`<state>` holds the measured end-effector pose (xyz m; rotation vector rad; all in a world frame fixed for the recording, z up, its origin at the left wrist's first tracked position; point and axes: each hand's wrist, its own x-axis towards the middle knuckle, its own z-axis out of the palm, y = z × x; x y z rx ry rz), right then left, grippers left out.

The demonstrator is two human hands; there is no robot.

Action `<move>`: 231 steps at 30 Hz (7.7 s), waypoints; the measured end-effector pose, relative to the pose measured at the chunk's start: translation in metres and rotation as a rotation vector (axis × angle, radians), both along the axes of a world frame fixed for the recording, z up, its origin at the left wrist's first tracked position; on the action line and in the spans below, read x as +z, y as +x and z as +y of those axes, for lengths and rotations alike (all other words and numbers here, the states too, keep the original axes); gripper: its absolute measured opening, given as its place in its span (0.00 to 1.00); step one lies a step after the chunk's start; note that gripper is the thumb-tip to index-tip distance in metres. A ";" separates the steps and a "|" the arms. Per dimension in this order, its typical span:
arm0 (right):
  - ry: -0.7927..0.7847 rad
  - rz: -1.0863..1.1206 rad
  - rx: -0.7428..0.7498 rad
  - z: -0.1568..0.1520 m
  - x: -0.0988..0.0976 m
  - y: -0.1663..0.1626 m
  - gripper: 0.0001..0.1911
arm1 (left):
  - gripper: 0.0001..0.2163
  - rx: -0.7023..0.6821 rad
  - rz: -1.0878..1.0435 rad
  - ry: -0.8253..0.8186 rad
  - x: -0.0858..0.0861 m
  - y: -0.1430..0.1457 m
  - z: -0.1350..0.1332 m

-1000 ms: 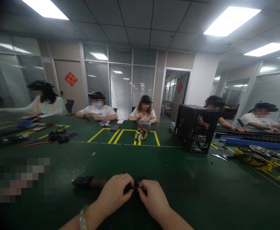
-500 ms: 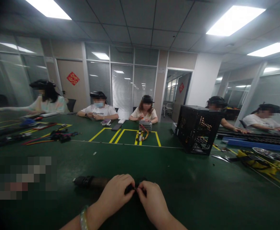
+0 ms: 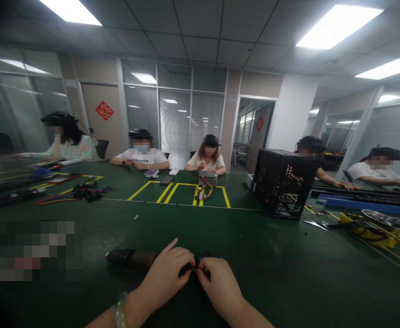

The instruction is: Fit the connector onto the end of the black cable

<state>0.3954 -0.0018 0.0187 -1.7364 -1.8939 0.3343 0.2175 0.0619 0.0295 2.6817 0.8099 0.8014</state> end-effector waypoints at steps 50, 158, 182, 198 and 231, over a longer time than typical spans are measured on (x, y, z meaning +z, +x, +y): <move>0.023 -0.022 -0.005 0.000 0.001 -0.001 0.08 | 0.08 0.017 0.119 -0.028 0.006 -0.004 -0.003; -0.012 -0.054 -0.003 -0.001 0.002 0.000 0.07 | 0.10 0.025 0.127 -0.043 0.007 -0.005 -0.005; 0.019 0.045 0.043 0.000 -0.002 0.002 0.07 | 0.09 -0.010 0.134 -0.028 0.009 -0.005 -0.005; 0.001 0.008 0.015 -0.001 0.000 0.002 0.07 | 0.07 0.032 0.077 -0.057 0.001 -0.004 -0.002; 0.011 -0.106 -0.038 -0.011 0.011 -0.017 0.10 | 0.03 -0.011 0.117 -0.009 0.002 -0.009 -0.001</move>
